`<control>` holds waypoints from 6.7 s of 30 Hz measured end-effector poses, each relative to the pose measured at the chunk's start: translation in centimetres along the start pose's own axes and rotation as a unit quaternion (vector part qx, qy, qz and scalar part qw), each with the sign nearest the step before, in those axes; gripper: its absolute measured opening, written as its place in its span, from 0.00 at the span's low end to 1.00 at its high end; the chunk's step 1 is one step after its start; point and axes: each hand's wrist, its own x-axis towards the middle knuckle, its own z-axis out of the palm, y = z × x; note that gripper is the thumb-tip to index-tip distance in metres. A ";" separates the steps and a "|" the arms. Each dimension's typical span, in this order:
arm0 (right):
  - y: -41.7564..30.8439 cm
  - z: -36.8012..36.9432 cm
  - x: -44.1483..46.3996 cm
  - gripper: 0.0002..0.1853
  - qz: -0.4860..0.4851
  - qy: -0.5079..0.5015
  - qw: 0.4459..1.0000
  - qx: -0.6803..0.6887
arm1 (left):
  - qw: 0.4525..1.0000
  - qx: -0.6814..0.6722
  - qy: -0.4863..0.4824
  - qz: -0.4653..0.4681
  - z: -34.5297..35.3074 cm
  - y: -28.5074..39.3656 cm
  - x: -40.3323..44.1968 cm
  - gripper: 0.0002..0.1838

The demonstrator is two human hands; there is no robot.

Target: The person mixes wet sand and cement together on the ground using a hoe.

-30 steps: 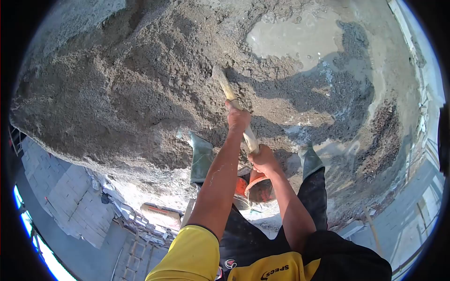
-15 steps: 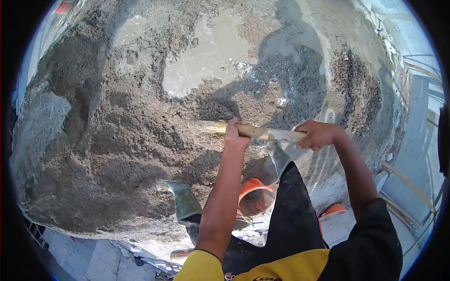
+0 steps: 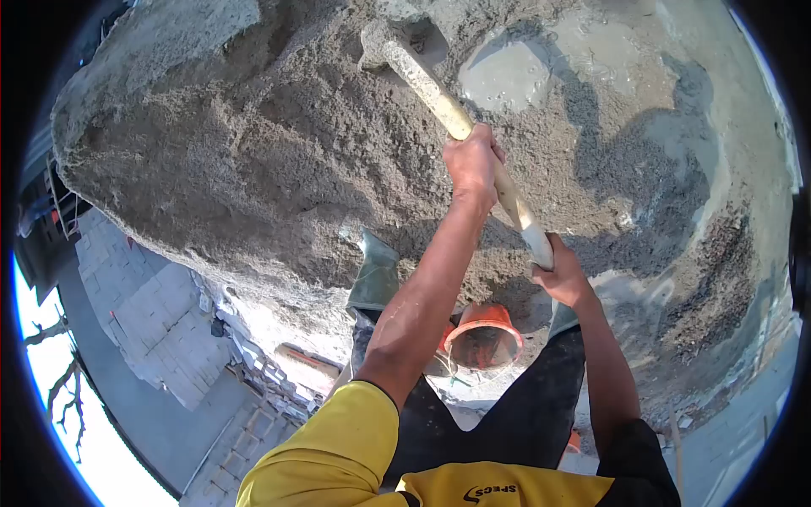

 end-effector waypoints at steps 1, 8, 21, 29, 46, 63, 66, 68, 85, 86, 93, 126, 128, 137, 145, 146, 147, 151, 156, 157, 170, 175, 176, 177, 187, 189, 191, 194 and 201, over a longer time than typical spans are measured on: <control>-2.7 4.7 2.4 0.27 -0.061 0.012 0.998 0.024 | 0.993 0.099 0.016 0.057 -2.3 3.0 1.9 0.06; -25.0 25.6 19.0 0.29 -0.139 -0.141 0.920 0.338 | 0.817 0.437 0.098 0.362 -16.1 23.4 16.9 0.26; -18.7 36.5 20.3 0.08 0.126 -0.211 0.876 0.416 | 0.775 0.616 0.130 0.058 -30.3 9.4 26.2 0.30; -17.3 24.2 16.4 0.05 0.178 -0.187 0.881 0.397 | 0.842 0.524 -0.011 -0.126 -24.4 2.4 27.4 0.24; -15.9 -15.7 5.8 0.26 0.050 -0.147 0.986 -0.056 | 0.982 -0.069 -0.073 -0.161 3.7 0.0 7.9 0.16; -17.0 17.5 26.9 0.30 -0.129 0.133 0.982 0.021 | 0.962 0.188 -0.062 0.189 -10.2 12.6 25.8 0.11; -17.2 17.1 27.4 0.13 0.014 -0.068 0.927 0.370 | 0.952 0.262 -0.055 0.149 -9.7 9.5 28.2 0.13; -15.2 17.9 25.8 0.10 0.029 -0.112 0.887 0.447 | 0.896 0.433 -0.061 0.084 -9.8 6.0 29.1 0.21; -7.3 1.0 3.8 0.16 0.104 -0.110 0.827 0.541 | 0.878 0.463 -0.089 0.086 0.5 -3.2 6.9 0.38; -6.2 0.7 2.5 0.18 0.087 -0.125 0.826 0.543 | 0.876 0.466 -0.088 0.085 0.3 -3.5 5.1 0.38; -5.6 7.2 7.7 0.21 -0.024 -0.235 0.730 0.641 | 0.864 0.477 -0.042 0.157 -2.6 0.3 5.9 0.45; -9.3 -15.1 -6.5 0.24 0.215 -0.166 0.936 0.225 | 0.930 -0.175 -0.147 -0.287 3.2 -9.2 -6.1 0.08; -7.6 -16.3 -7.0 0.27 0.177 -0.164 0.944 0.226 | 0.943 -0.191 -0.135 -0.236 6.6 -8.7 -7.8 0.09; -10.2 9.4 9.5 0.26 -0.076 -0.232 0.788 0.565 | 0.897 0.380 -0.001 0.227 -6.5 4.2 5.4 0.29; -2.8 22.2 6.4 0.05 0.182 -0.167 0.794 0.555 | 0.920 0.351 -0.020 -0.173 -22.7 -12.1 9.0 0.28; -0.8 21.9 3.3 0.04 0.293 -0.180 0.763 0.547 | 0.896 0.413 -0.028 -0.159 -25.9 -20.0 8.8 0.31; 0.0 21.4 0.1 0.04 0.298 -0.131 0.769 0.550 | 0.906 0.383 -0.009 -0.180 -24.6 -20.0 4.2 0.33; 2.9 20.2 -3.8 0.06 0.315 -0.102 0.858 0.394 | 0.933 0.128 -0.014 -0.335 -23.8 -21.3 -2.3 0.10; 0.8 12.4 -2.8 0.08 0.317 -0.100 0.898 0.289 | 0.904 -0.026 -0.103 -0.414 -20.1 -22.7 -3.6 0.12; -0.1 9.7 -3.1 0.09 0.321 -0.135 0.912 0.217 | 0.886 -0.118 -0.128 -0.430 -19.2 -22.2 -4.6 0.15; -1.5 -28.6 -18.3 0.28 0.129 -0.025 0.981 -0.145 | 0.845 -0.339 -0.162 -0.380 13.9 -14.7 -14.7 0.10; 2.9 -19.6 -11.4 0.31 -0.073 0.196 0.890 -0.405 | 0.880 -0.342 -0.276 -0.177 8.9 -7.7 -9.8 0.08; 2.6 -16.1 -8.7 0.30 -0.088 0.153 0.905 -0.387 | 0.903 -0.308 -0.272 -0.123 6.2 -6.1 -7.9 0.08; 2.1 -12.1 -5.6 0.30 -0.115 0.109 0.932 -0.327 | 0.921 -0.263 -0.271 -0.094 3.1 -4.1 -5.7 0.08; -9.2 25.6 8.7 0.21 0.019 -0.141 0.917 0.372 | 0.881 0.441 0.120 0.123 -23.2 1.5 12.8 0.27; -4.7 29.1 6.5 0.20 0.149 -0.145 0.903 0.377 | 0.843 0.513 0.139 0.078 -30.3 -9.1 15.9 0.22; 0.3 30.7 2.5 0.22 0.263 -0.108 0.930 0.234 | 0.936 0.293 0.139 -0.135 -33.6 -17.8 12.8 0.17; 7.4 30.4 -1.1 0.18 0.163 -0.116 0.973 0.118 | 0.943 0.237 0.203 -0.119 -33.7 -20.2 6.7 0.15; -3.9 18.3 -0.6 0.14 0.223 -0.140 0.962 0.069 | 0.935 -0.099 0.075 -0.331 -27.2 -16.4 5.6 0.11</control>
